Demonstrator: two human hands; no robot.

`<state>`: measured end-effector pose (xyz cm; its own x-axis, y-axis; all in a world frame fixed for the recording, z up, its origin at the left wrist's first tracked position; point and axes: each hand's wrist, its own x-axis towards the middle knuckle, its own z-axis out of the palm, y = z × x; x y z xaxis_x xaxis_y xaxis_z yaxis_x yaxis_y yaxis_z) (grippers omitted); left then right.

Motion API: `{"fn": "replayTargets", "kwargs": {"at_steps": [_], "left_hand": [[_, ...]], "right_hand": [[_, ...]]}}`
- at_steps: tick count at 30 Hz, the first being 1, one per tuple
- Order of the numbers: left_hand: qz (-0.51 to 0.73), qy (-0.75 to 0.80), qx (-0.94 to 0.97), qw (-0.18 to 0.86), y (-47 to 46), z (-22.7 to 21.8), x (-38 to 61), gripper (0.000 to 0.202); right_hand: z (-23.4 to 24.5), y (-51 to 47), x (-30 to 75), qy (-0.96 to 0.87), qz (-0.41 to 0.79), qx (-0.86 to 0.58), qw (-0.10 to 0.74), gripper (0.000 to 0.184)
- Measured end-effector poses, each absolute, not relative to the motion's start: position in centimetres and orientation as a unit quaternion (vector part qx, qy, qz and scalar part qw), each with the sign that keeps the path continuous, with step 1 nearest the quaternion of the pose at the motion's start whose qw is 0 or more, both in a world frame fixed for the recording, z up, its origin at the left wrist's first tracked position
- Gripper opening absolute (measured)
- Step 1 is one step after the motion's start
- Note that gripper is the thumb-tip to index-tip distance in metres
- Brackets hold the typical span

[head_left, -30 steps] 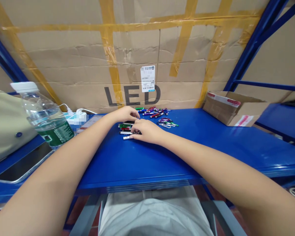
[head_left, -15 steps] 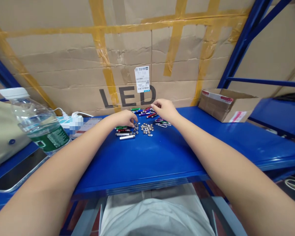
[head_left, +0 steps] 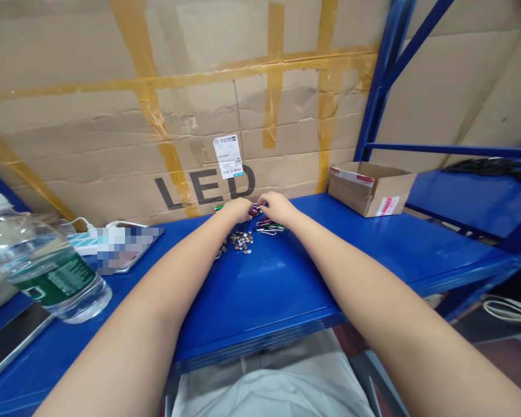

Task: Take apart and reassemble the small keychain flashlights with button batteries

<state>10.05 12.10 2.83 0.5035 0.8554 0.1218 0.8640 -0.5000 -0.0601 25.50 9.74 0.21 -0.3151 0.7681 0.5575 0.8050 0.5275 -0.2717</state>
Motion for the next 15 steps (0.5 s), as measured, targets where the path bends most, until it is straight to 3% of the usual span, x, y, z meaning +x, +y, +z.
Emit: {"fn": "replayTargets", "kwargs": {"at_steps": [10,15], "left_hand": [[0.058,-0.529,-0.838,0.117,11.5,3.2,10.0,0.023],[-0.054,-0.505,-0.850,0.143,10.1,4.6,8.0,0.026]], "right_hand": [[-0.5,10.7,26.0,-0.827,-0.044,-0.462,0.319,0.021],[-0.6,10.3,25.9,-0.830,-0.045,-0.455,0.320,0.025]]}}
